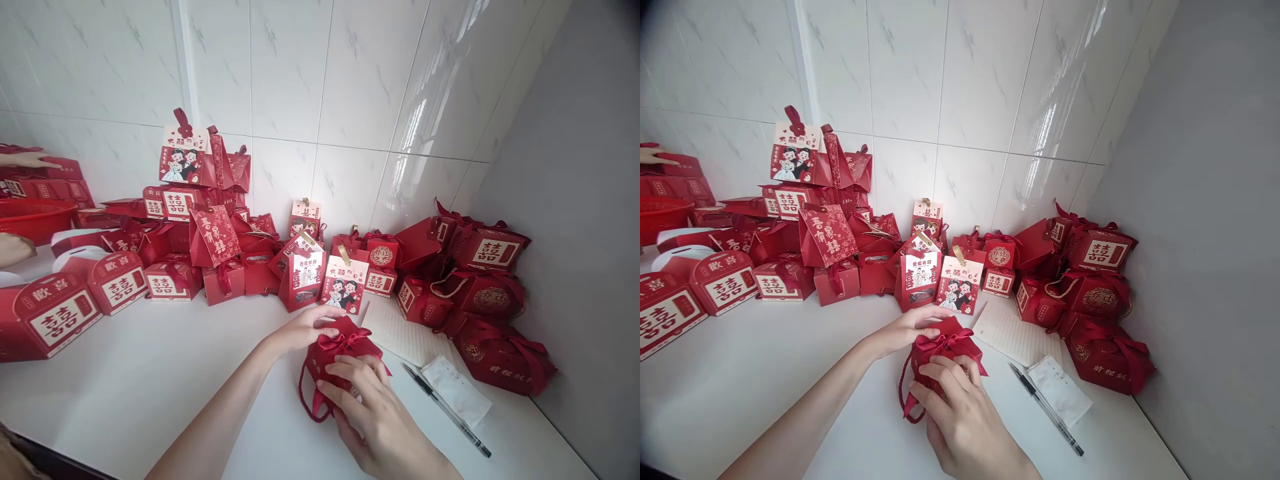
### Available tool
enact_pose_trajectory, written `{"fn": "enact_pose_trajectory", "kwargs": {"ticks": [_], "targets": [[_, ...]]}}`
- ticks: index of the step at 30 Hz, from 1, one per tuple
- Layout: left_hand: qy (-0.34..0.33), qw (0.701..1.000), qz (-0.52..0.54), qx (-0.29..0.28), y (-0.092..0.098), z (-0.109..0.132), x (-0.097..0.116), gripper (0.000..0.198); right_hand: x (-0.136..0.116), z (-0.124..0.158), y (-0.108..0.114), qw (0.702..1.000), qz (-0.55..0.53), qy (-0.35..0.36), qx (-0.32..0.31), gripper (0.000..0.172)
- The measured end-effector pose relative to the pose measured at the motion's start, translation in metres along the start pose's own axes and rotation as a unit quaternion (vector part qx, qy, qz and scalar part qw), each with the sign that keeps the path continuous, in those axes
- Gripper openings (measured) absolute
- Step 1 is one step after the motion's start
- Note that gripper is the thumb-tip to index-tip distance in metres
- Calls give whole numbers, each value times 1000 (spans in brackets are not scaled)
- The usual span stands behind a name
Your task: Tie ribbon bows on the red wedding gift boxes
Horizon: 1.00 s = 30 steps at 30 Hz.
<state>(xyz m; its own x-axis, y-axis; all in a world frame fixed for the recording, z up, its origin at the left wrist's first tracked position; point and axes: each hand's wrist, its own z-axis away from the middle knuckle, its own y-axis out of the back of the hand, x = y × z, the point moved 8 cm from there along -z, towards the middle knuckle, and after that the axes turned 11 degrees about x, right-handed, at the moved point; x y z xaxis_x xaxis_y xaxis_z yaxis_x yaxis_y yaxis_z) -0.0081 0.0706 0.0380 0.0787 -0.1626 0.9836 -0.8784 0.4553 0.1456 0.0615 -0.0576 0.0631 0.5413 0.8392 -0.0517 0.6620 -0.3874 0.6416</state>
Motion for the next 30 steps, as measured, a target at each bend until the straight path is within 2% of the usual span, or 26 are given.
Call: {"fn": "enact_pose_trajectory", "kwargs": {"ticks": [7,13,19,25,30], "targets": [[-34,999,-15,14,-5,-6,0,34,0,0,-2,998,49,-1,47,26],[-66,997,-23,18,-9,-7,-2,33,3,-1,6,995,52,-30,75,24],[-59,997,-37,18,-9,-7,-3,33,12,4,6,996,25,-55,63,25],[-65,996,-59,26,-7,-6,-2,33,11,1,10,998,0,-29,50,16],[-83,995,-39,28,-7,-7,0,35,6,3,14,996,-58,-9,60,19]]}}
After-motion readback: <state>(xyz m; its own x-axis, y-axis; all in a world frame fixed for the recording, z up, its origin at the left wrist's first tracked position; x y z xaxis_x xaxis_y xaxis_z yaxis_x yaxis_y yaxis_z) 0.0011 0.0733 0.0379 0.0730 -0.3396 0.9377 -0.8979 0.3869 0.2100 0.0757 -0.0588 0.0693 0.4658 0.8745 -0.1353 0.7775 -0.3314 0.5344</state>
